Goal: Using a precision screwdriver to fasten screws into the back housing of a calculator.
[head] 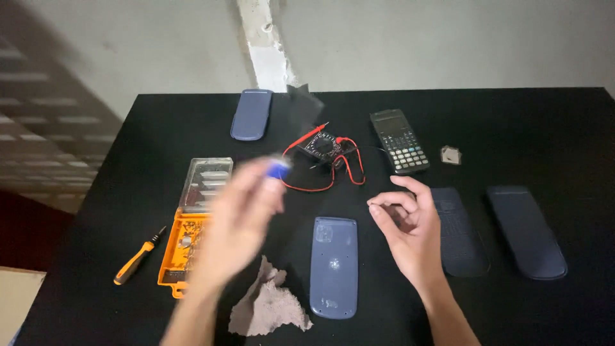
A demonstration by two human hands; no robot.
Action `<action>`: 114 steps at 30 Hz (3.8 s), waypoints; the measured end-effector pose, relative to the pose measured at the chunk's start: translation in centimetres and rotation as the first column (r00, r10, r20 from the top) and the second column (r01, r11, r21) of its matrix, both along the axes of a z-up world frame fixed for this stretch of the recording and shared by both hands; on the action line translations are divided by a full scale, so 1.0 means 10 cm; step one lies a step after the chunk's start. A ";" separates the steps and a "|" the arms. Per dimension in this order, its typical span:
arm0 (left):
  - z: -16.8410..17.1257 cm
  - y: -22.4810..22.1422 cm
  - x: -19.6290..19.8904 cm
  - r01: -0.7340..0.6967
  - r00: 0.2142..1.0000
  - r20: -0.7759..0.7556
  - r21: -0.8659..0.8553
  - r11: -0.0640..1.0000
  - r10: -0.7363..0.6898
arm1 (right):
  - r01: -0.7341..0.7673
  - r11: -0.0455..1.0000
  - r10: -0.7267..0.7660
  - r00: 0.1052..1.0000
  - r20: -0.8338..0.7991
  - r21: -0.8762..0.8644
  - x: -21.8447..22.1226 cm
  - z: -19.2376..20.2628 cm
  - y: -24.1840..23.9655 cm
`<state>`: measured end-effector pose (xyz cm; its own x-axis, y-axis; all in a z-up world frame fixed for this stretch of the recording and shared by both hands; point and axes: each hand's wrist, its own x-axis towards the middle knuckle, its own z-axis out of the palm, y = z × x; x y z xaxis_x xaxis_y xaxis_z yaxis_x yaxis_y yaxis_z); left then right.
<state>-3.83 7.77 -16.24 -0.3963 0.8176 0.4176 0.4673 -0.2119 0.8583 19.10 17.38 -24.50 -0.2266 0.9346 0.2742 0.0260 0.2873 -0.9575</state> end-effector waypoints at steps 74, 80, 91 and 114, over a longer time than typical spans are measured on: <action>-0.64 0.16 -0.16 0.406 0.908 -0.021 -0.209 0.890 -0.419 | -0.185 0.948 0.009 0.828 0.560 0.259 0.14 -0.18 0.23; -0.78 0.11 -0.37 0.281 0.957 -0.034 -0.130 0.951 -0.287 | -0.105 0.945 -0.060 0.876 0.478 0.311 0.07 -0.16 0.17; -0.34 0.16 -0.55 0.025 0.998 -0.054 -0.006 1.000 -0.025 | -0.138 0.876 -0.030 0.940 0.339 0.461 -0.25 0.15 0.05; 0.34 0.62 -0.06 -0.042 0.721 -0.642 -0.417 0.908 -0.261 | -0.505 0.845 0.436 0.840 0.322 0.176 -0.56 0.09 0.32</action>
